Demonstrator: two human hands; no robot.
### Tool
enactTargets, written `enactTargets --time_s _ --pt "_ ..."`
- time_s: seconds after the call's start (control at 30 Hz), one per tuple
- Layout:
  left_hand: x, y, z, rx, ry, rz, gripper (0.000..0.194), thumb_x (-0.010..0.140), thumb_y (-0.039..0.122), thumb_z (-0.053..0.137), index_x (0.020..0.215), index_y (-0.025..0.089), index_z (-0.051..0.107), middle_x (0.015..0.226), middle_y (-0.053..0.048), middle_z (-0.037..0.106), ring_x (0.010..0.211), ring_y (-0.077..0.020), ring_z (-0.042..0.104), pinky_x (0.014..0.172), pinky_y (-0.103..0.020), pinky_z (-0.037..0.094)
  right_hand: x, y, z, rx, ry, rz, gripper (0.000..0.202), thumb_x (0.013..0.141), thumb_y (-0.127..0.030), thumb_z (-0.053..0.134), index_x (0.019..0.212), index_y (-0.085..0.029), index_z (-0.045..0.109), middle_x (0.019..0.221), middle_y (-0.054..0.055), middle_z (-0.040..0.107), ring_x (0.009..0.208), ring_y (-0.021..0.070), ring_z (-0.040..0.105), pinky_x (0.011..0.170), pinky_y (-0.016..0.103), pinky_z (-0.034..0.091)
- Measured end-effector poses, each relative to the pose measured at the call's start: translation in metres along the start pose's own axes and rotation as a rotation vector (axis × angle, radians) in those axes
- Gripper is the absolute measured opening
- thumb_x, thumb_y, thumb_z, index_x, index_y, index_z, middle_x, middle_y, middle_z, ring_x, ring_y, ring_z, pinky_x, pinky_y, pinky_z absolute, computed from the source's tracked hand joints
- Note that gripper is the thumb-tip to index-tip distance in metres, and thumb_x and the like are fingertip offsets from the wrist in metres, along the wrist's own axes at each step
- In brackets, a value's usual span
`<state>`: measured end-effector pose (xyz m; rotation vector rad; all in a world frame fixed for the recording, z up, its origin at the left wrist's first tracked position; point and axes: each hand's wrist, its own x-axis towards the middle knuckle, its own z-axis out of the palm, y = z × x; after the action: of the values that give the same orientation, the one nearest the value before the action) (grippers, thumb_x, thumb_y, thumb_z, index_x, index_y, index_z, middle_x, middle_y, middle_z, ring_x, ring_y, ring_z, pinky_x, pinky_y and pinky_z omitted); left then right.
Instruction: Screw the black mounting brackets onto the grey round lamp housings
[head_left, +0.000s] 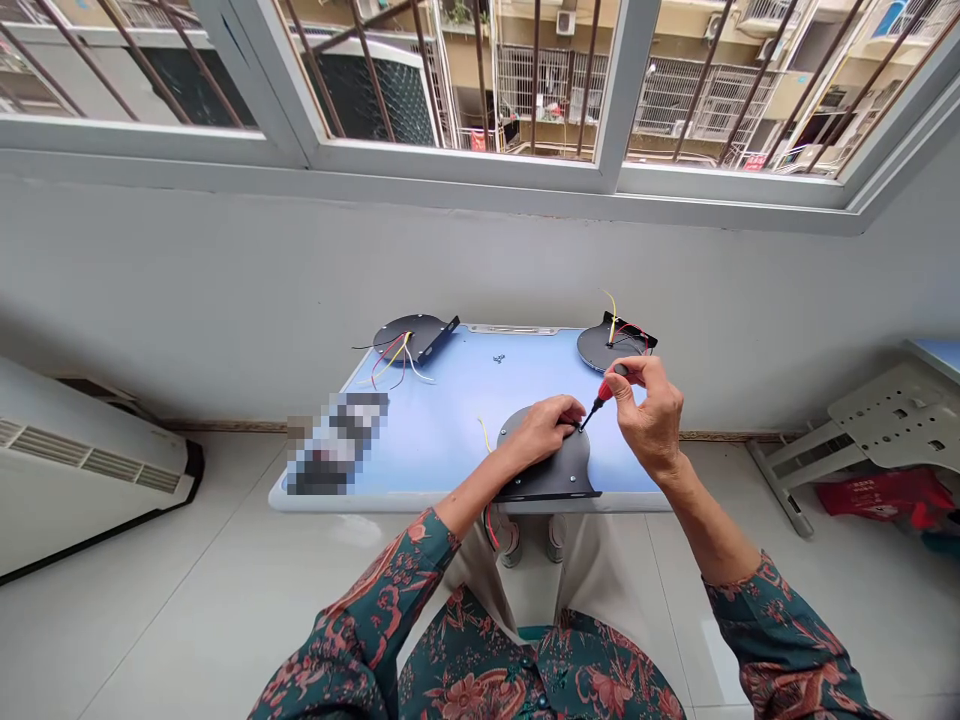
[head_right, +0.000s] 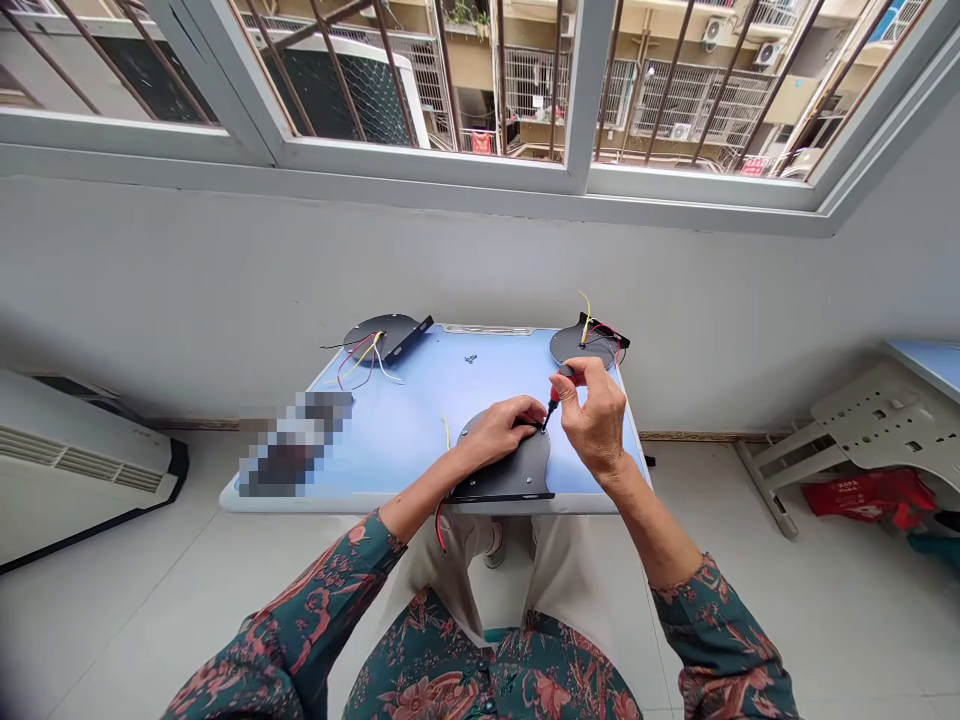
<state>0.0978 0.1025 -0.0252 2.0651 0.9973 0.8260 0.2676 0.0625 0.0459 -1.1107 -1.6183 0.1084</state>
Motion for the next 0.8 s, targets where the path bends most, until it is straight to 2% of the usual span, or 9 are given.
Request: enactTargets --time_s 0.17,0.3,0.47,0.57,0.67,0.8 --pt "0.003 -0.002 0.001 0.125 -0.036 0.072 0.019 0.081 0.008 0.066 0.093 0.022 0.068 0.098 0.0 0.074 0.098 -0.0183 0.067 0.095 -0.033 0.054 0.016 -0.009 -0.006 0.029 -0.213 -0.021 0.02 0.097 -0.042 0.061 0.087 -0.025 0.058 0.073 0.001 0.071 0.071 0.0194 0.069 0.077 0.036 0.055" --pt "0.004 -0.004 0.002 0.145 -0.051 0.105 0.015 0.083 0.012 0.072 0.095 0.021 0.069 0.099 -0.001 0.074 0.099 -0.0194 0.064 0.095 -0.033 0.052 0.027 -0.012 -0.009 0.017 -0.293 0.04 0.013 0.092 -0.032 0.062 0.085 -0.024 0.056 0.071 0.0 0.073 0.071 0.0196 0.07 0.075 0.034 0.053" --pt "0.004 -0.008 0.005 0.17 -0.064 0.123 0.02 0.085 0.011 0.074 0.103 0.02 0.07 0.109 -0.005 0.073 0.103 -0.0208 0.063 0.097 -0.033 0.05 0.035 -0.005 -0.009 0.09 -0.358 0.07 0.015 0.091 -0.036 0.066 0.086 -0.025 0.056 0.07 -0.001 0.073 0.068 0.0195 0.07 0.071 0.033 0.053" --pt "0.006 -0.01 0.008 0.2 -0.072 0.136 0.024 0.085 0.011 0.074 0.107 0.02 0.07 0.115 -0.006 0.074 0.108 -0.0225 0.063 0.102 -0.036 0.047 0.037 -0.002 -0.007 -0.026 -0.363 -0.068 0.011 0.095 -0.035 0.063 0.096 -0.024 0.065 0.077 0.001 0.073 0.073 0.02 0.069 0.073 0.034 0.052" --pt "0.009 -0.012 0.011 0.225 -0.091 0.141 0.021 0.087 0.011 0.074 0.107 0.019 0.071 0.111 -0.008 0.075 0.11 -0.0237 0.065 0.106 -0.038 0.045 0.034 -0.003 -0.005 -0.206 -0.33 -0.203 0.017 0.099 -0.037 0.059 0.096 -0.023 0.069 0.08 0.003 0.071 0.072 0.0196 0.066 0.071 0.034 0.047" --pt "0.012 -0.012 0.014 0.274 -0.123 0.147 0.016 0.091 0.017 0.074 0.107 0.017 0.071 0.112 -0.009 0.076 0.108 -0.0233 0.065 0.105 -0.038 0.045 0.021 -0.008 -0.002 -0.477 -0.132 -0.326 0.032 0.104 -0.042 0.051 0.091 -0.02 0.07 0.078 0.006 0.069 0.067 0.0203 0.058 0.065 0.034 0.04"
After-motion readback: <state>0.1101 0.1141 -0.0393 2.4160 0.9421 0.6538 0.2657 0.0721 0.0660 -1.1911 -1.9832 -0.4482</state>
